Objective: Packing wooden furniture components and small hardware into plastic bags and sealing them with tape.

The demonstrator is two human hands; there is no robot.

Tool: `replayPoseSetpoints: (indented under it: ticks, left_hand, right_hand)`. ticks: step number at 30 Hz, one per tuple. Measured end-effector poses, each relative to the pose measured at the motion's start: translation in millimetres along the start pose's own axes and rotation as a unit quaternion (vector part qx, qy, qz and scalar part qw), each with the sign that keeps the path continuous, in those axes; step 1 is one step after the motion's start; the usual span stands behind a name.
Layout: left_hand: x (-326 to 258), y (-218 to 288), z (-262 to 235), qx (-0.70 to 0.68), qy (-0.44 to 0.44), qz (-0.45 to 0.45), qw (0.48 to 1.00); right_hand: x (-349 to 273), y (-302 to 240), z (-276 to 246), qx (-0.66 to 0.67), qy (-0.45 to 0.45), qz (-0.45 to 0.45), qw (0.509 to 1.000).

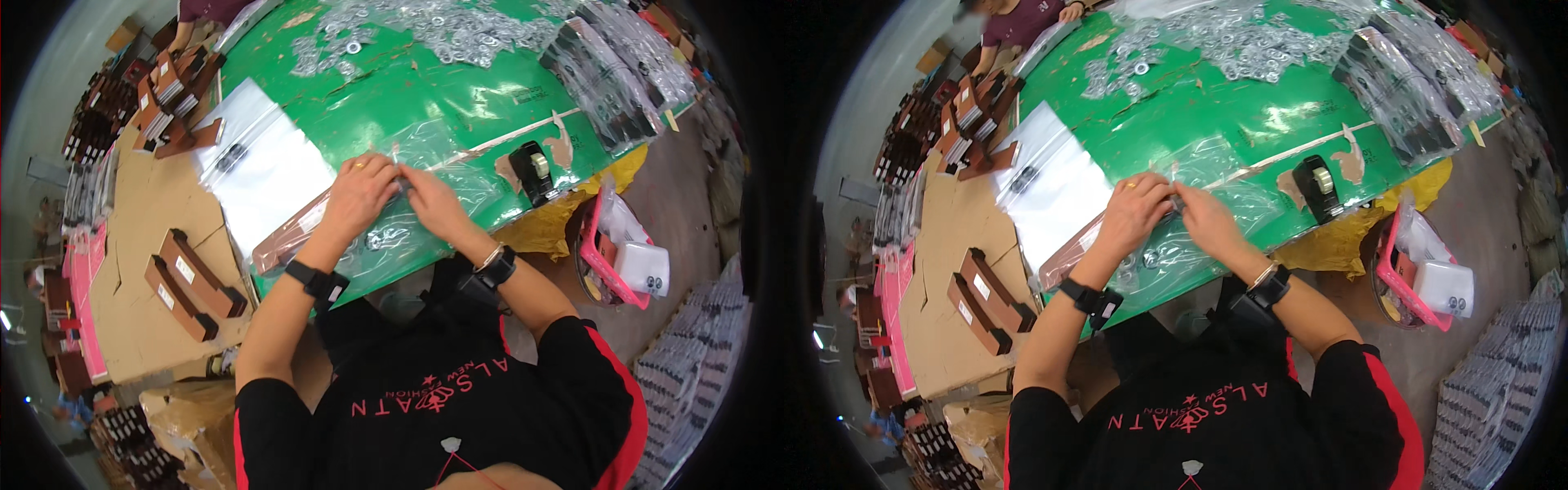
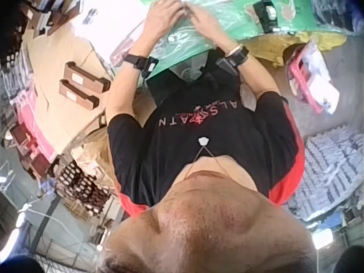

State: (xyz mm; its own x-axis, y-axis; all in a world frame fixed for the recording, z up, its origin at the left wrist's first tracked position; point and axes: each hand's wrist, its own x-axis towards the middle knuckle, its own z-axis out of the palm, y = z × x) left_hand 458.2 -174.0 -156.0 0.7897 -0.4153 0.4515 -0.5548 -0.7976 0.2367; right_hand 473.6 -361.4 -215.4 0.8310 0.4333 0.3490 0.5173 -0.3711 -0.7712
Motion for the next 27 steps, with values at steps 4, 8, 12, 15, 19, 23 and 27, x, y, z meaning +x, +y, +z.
replayPoseSetpoints:
  ticks: [4, 8, 12, 15, 19, 23, 27]
  left_hand:
    - [5, -8, 11, 0.047, -0.060, 0.041, 0.996]
    - [12, -15, 13, 0.080, -0.132, 0.046, 0.987]
    - [24, -29, 10, 0.060, -0.188, 0.060, 0.978]
    - [28, -31, 13, 0.025, -0.223, 0.042, 0.974]
    - [18, -34, 24, -0.017, -0.155, 0.029, 0.987]
    - [13, -32, 29, -0.032, -0.120, 0.021, 0.992]
    - [14, -26, 25, -0.065, -0.102, -0.014, 0.993]
  right_hand:
    - [19, 4, -34, -0.002, 0.016, 0.016, 1.000]
    - [51, 22, -51, -0.283, 0.174, 0.004, 0.943]
    - [65, 27, -44, -0.310, 0.046, 0.199, 0.929]
    - [72, 31, -41, -0.310, 0.024, 0.222, 0.924]
    - [76, 39, -34, -0.284, 0.017, 0.210, 0.935]
    - [76, 47, -40, -0.185, 0.025, 0.231, 0.955]
    - [69, 41, -42, -0.015, 0.059, 0.183, 0.981]
